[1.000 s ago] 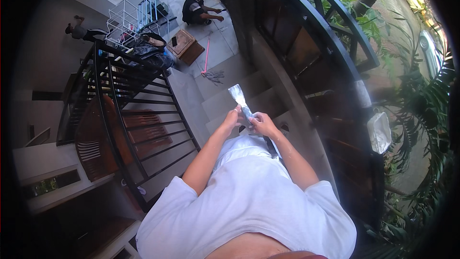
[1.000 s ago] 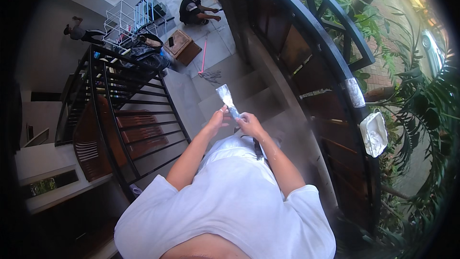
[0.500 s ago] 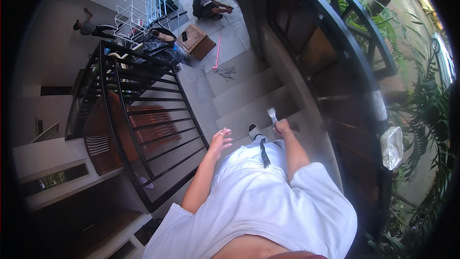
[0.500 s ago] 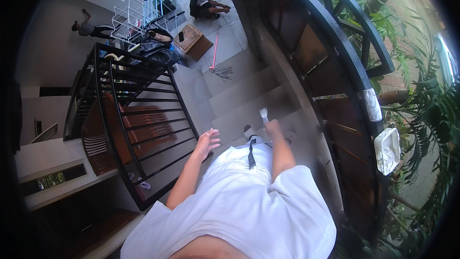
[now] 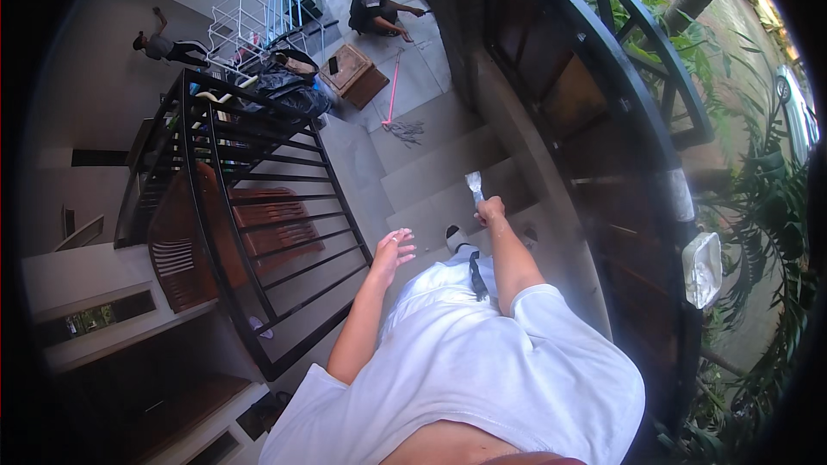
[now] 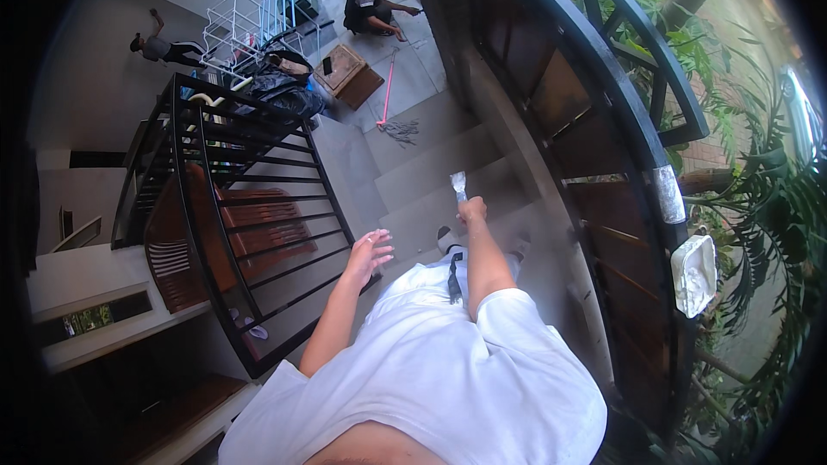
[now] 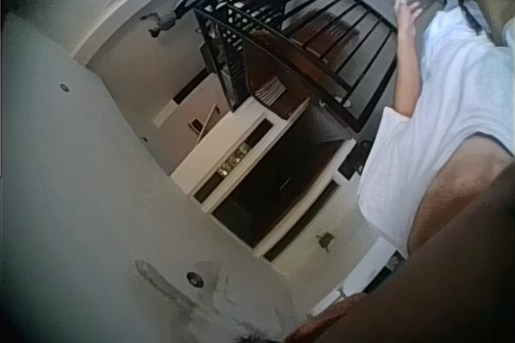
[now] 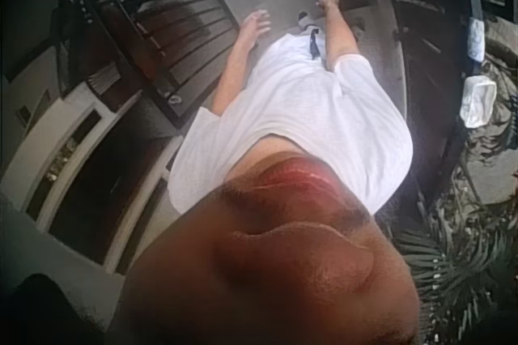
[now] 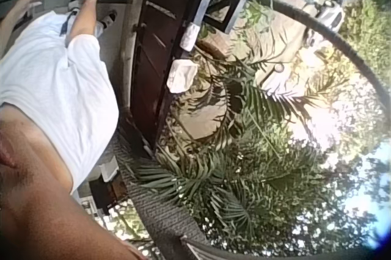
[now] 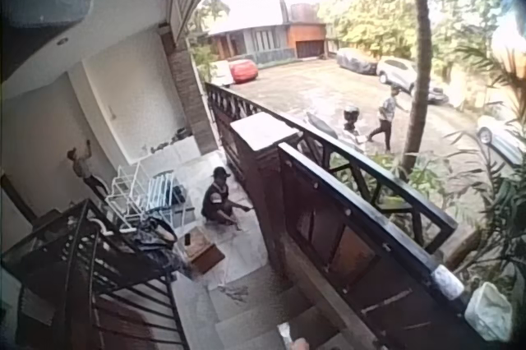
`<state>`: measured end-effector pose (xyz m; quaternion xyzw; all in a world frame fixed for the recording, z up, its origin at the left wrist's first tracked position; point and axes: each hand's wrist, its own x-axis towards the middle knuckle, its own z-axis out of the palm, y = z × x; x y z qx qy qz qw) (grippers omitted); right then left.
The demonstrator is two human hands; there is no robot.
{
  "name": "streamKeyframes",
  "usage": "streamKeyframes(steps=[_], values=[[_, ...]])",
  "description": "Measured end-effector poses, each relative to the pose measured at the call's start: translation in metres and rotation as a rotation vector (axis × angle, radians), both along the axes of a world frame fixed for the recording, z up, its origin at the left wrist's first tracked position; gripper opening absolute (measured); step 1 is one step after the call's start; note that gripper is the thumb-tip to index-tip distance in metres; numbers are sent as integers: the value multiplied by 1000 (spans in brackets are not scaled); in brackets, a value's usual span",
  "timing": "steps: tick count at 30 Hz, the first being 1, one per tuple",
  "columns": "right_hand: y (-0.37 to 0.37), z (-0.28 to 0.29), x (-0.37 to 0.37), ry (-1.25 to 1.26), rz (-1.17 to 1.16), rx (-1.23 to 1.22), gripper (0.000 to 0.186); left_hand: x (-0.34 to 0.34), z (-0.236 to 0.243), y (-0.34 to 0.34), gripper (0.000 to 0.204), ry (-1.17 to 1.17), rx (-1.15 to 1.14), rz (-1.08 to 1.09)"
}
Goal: The person holds a container of putty and a putty knife, applies putty onto a wall using the putty knife, and then handles a piece of sandpaper.
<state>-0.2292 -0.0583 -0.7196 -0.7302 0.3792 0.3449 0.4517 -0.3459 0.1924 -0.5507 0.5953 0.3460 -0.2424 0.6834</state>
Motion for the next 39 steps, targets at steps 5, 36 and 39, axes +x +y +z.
streamKeyframes(steps=[5,36,39], values=[[3,-2,-21,50,-107,-142,17,-4,-2,3,43,-18,-31,39],[-18,-97,-72,-108,327,-287,23,-23,-24,12,40,72,1,142],[-6,-101,10,-231,6,-74,20,-4,-22,1,39,24,-18,102]])
